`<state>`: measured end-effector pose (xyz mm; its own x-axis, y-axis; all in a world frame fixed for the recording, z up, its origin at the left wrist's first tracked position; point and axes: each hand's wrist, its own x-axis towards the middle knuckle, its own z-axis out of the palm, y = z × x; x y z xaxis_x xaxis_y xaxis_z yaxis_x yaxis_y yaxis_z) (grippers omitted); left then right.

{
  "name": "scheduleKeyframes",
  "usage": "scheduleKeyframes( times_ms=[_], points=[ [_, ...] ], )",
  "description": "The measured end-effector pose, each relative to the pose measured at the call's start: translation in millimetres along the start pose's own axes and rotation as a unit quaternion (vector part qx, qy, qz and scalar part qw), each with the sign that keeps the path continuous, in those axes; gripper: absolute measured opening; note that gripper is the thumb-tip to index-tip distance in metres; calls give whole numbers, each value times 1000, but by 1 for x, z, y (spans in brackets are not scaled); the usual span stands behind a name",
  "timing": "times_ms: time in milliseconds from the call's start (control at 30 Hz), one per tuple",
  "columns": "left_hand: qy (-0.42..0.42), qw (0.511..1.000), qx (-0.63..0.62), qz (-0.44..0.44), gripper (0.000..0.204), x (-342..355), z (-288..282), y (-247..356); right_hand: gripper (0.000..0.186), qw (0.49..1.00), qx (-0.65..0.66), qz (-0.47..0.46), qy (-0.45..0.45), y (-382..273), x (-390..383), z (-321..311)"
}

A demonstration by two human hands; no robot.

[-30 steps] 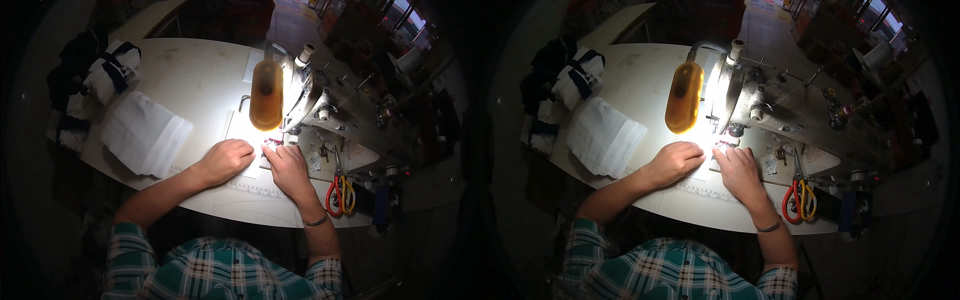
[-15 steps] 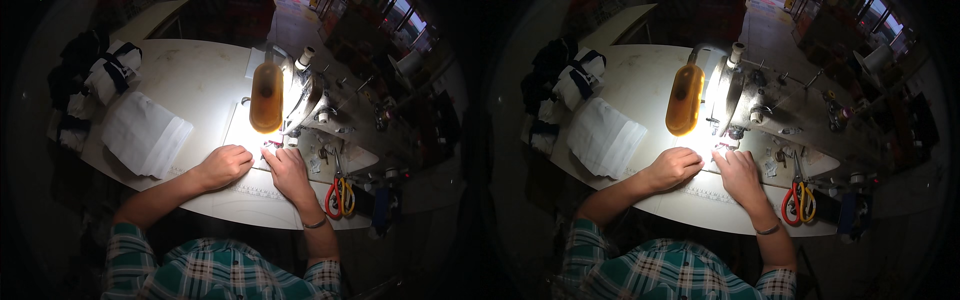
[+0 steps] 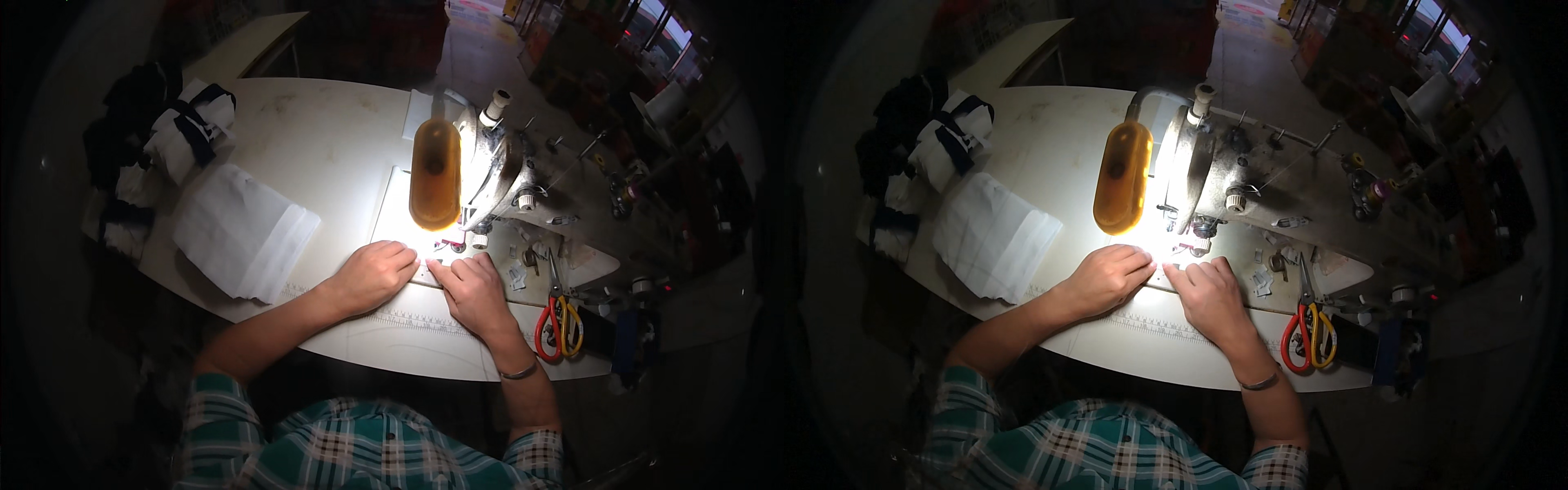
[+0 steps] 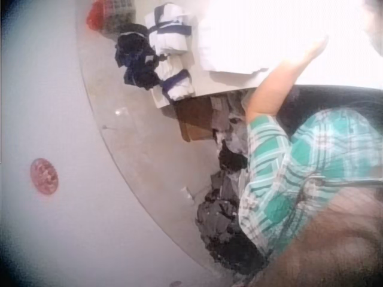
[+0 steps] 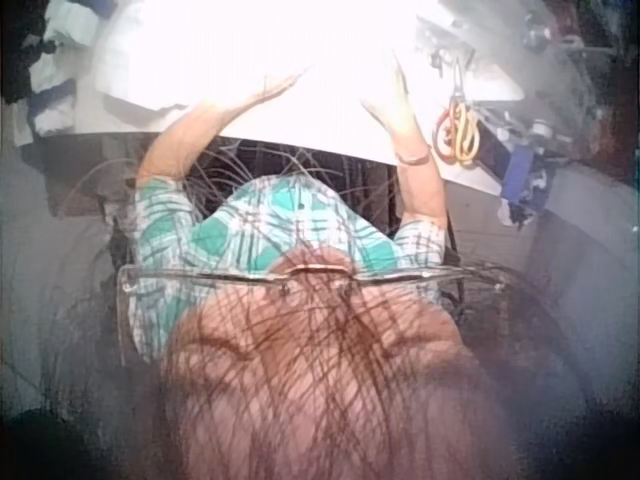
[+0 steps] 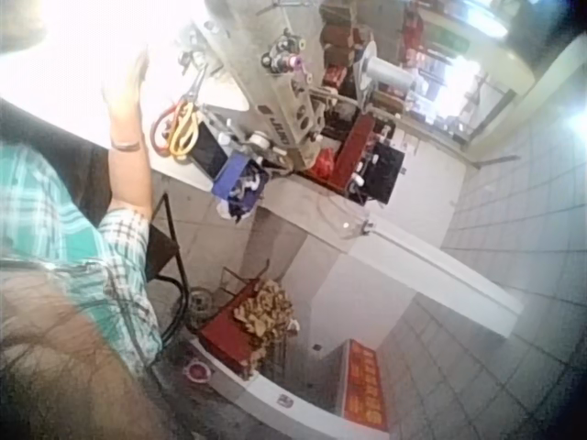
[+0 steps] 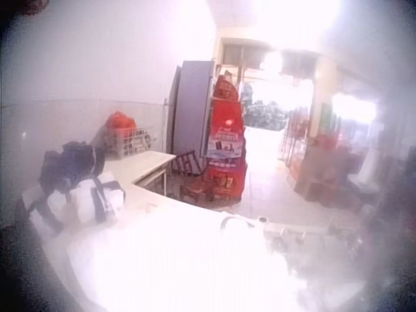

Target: The person operates a sewing machine to stitch white fabric pieces, likely face masks. They repeatedly feed the fabric under the needle, guide it with both hands, and trim threads with scissors. Finished pieces are stacked on the table.

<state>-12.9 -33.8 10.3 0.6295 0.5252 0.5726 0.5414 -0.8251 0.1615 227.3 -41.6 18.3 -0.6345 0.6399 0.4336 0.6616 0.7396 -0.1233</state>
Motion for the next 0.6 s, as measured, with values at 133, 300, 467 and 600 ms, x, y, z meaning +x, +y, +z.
scheduleKeyframes(
  times_ms=[133,300,467,600],
  points=[
    [-2,1000,11,-8,15,2,2,-1,31,1000,-20,-3,9,1,0,4],
    [-40,998,15,-35,24,4,5,-5,33,999,-45,10,9,2,0,10],
    [-50,997,28,-58,24,5,9,-7,36,998,-44,37,-4,0,3,11],
    [-70,995,33,-70,27,10,8,-9,38,997,-57,47,-12,-1,3,12]
  ],
)
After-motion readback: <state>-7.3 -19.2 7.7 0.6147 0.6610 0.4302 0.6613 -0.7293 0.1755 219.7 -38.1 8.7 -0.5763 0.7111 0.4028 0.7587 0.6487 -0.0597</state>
